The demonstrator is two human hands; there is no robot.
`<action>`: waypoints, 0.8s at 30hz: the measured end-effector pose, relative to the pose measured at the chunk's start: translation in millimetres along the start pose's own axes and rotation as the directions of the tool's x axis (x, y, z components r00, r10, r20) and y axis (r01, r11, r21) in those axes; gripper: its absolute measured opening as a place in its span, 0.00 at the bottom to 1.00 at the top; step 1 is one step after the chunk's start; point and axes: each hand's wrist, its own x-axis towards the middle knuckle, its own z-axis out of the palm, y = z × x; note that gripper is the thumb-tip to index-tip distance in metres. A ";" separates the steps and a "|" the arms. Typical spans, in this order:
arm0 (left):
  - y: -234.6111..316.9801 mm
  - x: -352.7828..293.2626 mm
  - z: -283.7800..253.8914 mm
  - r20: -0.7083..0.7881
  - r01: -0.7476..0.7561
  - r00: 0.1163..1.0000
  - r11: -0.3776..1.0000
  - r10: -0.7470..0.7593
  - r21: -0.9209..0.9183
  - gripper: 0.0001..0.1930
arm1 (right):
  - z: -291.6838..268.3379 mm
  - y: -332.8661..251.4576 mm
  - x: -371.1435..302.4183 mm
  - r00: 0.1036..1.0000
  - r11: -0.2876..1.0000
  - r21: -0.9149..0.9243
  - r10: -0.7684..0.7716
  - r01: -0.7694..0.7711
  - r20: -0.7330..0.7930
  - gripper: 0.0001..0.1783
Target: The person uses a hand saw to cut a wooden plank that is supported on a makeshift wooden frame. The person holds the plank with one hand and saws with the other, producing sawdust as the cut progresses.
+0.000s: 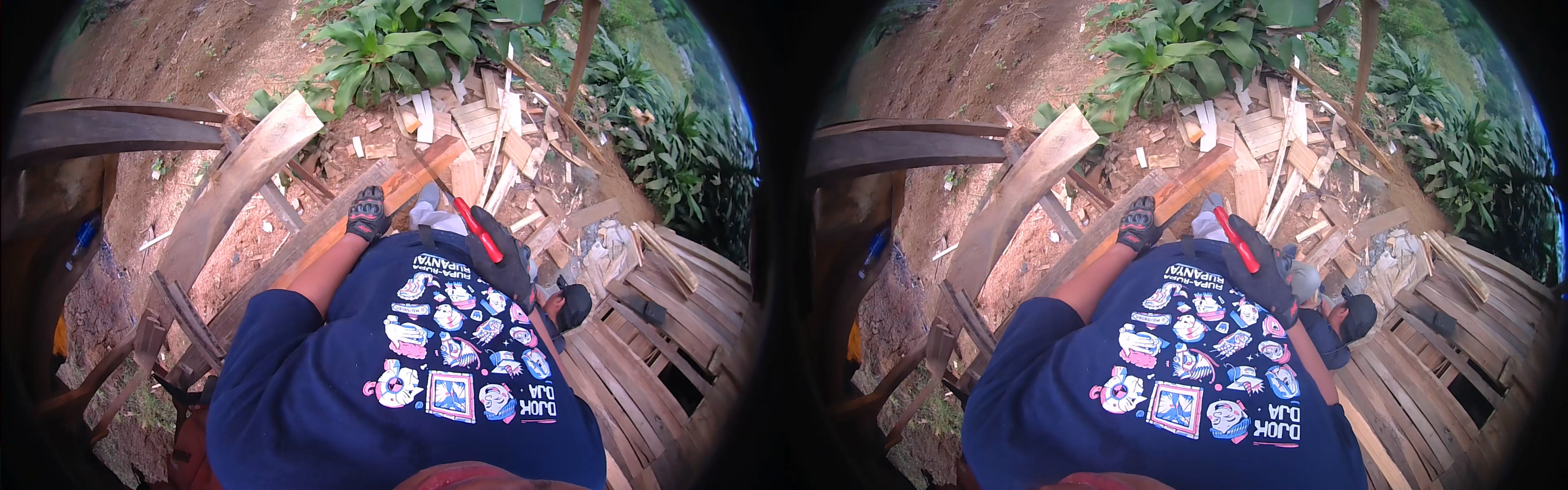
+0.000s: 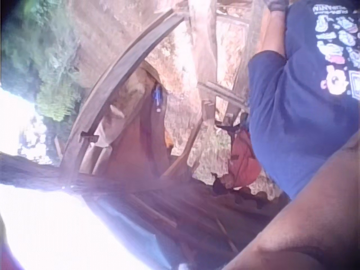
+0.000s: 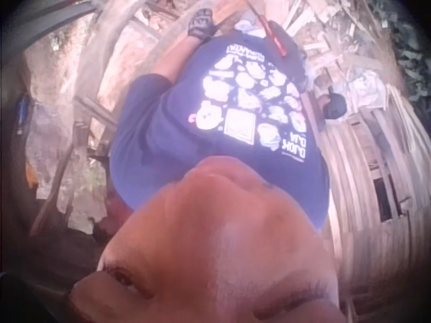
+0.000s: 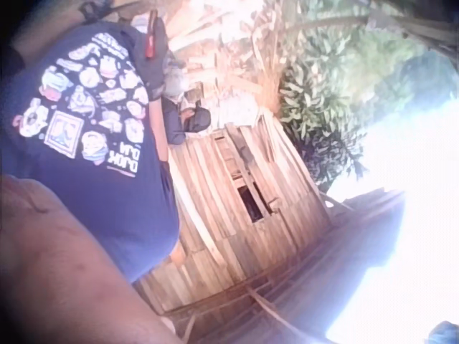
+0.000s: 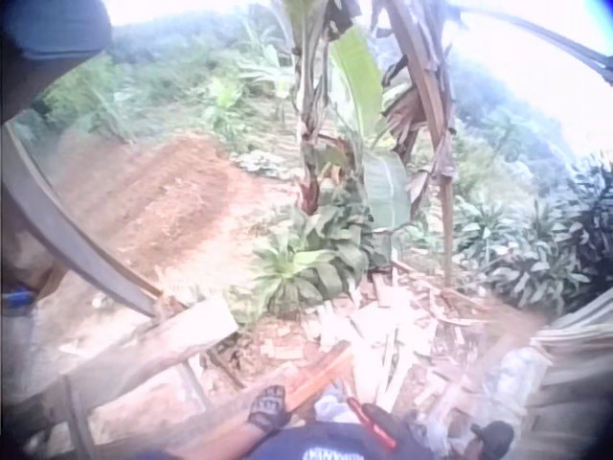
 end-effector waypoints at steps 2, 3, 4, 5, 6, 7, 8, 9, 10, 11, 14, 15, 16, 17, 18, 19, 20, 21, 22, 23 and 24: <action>1.5 -1.4 -11.5 0.001 -0.020 1.000 1.000 0.020 -0.010 0.35 | 7.9 -11.4 -3.5 0.998 0.997 0.016 0.070 -0.070 -0.004 0.27; 1.9 2.4 -19.2 0.042 0.005 0.999 1.000 -0.004 -0.011 0.35 | 10.6 -15.6 -3.7 0.995 0.994 0.027 0.102 -0.102 -0.006 0.27; -0.3 5.8 -23.9 0.091 0.031 0.995 0.999 -0.030 -0.011 0.35 | 13.5 -17.9 -4.5 0.995 0.995 0.002 0.099 -0.099 -0.005 0.27; -1.6 6.6 -26.5 0.140 0.057 0.989 0.998 -0.055 -0.009 0.35 | 16.0 -19.4 -4.3 0.995 0.995 -0.023 0.096 -0.096 -0.004 0.26; -2.4 4.4 -26.5 0.098 0.040 0.994 0.999 -0.037 -0.026 0.36 | 18.1 -20.4 -4.8 0.996 0.995 -0.048 0.092 -0.092 -0.003 0.26; -4.3 4.7 -28.8 0.052 0.022 0.998 0.999 -0.020 -0.039 0.37 | 23.3 -18.9 -4.8 0.994 0.994 0.006 0.105 -0.105 -0.016 0.25; -5.5 5.5 -31.2 0.005 0.003 1.000 0.999 -0.003 -0.051 0.37 | 23.2 -20.6 -4.9 0.987 0.987 0.015 0.160 -0.160 0.034 0.26; -3.7 -2.1 -31.6 -0.064 -0.049 0.997 0.999 0.050 0.011 0.39 | 21.7 -25.2 -3.9 0.974 0.976 0.023 0.213 -0.215 0.083 0.26; -5.0 -1.5 -31.1 -0.071 -0.090 0.993 0.995 0.092 0.032 0.39 | 19.6 -30.7 -1.6 0.956 0.962 0.025 0.266 -0.271 0.124 0.27; -8.5 0.7 -30.0 -0.078 -0.130 0.988 0.990 0.134 0.053 0.39 | 18.4 -35.3 0.3 0.957 0.966 -0.004 0.255 -0.257 0.137 0.27; -4.4 3.1 -42.8 0.029 -0.137 0.990 0.990 0.136 0.037 0.40 | 15.0 -45.7 3.7 0.953 0.968 -0.056 0.252 -0.246 0.169 0.28; -6.9 3.9 -36.5 0.018 -0.149 0.989 0.988 0.148 0.050 0.40 | 13.9 -50.3 6.8 0.950 0.965 -0.055 0.264 -0.258 0.170 0.28; -7.5 4.5 -36.8 0.006 -0.157 0.988 0.986 0.157 0.063 0.40 | 12.2 -55.0 11.1 0.946 0.962 -0.055 0.273 -0.267 0.175 0.28; -8.1 4.6 -37.8 0.042 -0.151 0.988 0.988 0.149 0.044 0.40 | 8.3 -58.3 12.8 0.975 0.979 -0.193 0.098 -0.059 0.199 0.27; -7.8 5.5 -39.2 0.042 -0.146 0.989 0.989 0.144 0.035 0.40 | 7.6 -61.6 20.1 0.971 0.977 -0.183 0.149 -0.114 0.190 0.27; -7.6 5.4 -39.3 0.048 -0.147 0.988 0.989 0.146 0.027 0.40 | 10.3 -66.1 25.4 0.963 0.969 -0.172 0.206 -0.176 0.177 0.27; -7.3 6.1 -40.1 0.054 -0.146 0.988 0.989 0.145 0.019 0.40 | 12.7 -71.5 31.8 0.951 0.958 -0.160 0.262 -0.236 0.165 0.27; -7.0 7.5 -41.3 0.071 -0.140 0.988 0.990 0.138 0.017 0.39 | 13.3 -79.4 40.5 0.952 0.962 -0.153 0.252 -0.228 0.171 0.27; -5.8 7.0 -42.9 0.093 -0.137 0.986 0.991 0.135 0.012 0.38 | 14.5 -93.3 50.5 0.945 0.953 -0.180 0.276 -0.245 0.173 0.27; -5.7 7.4 -44.4 0.112 -0.128 0.986 0.992 0.127 0.010 0.38 | 16.0 -106.5 63.9 0.939 0.944 -0.205 0.294 -0.257 0.179 0.26; -5.8 8.0 -45.9 0.128 -0.127 0.984 0.992 0.126 0.001 0.38 | 16.8 -113.4 75.9 0.932 0.936 -0.230 0.312 -0.267 0.186 0.26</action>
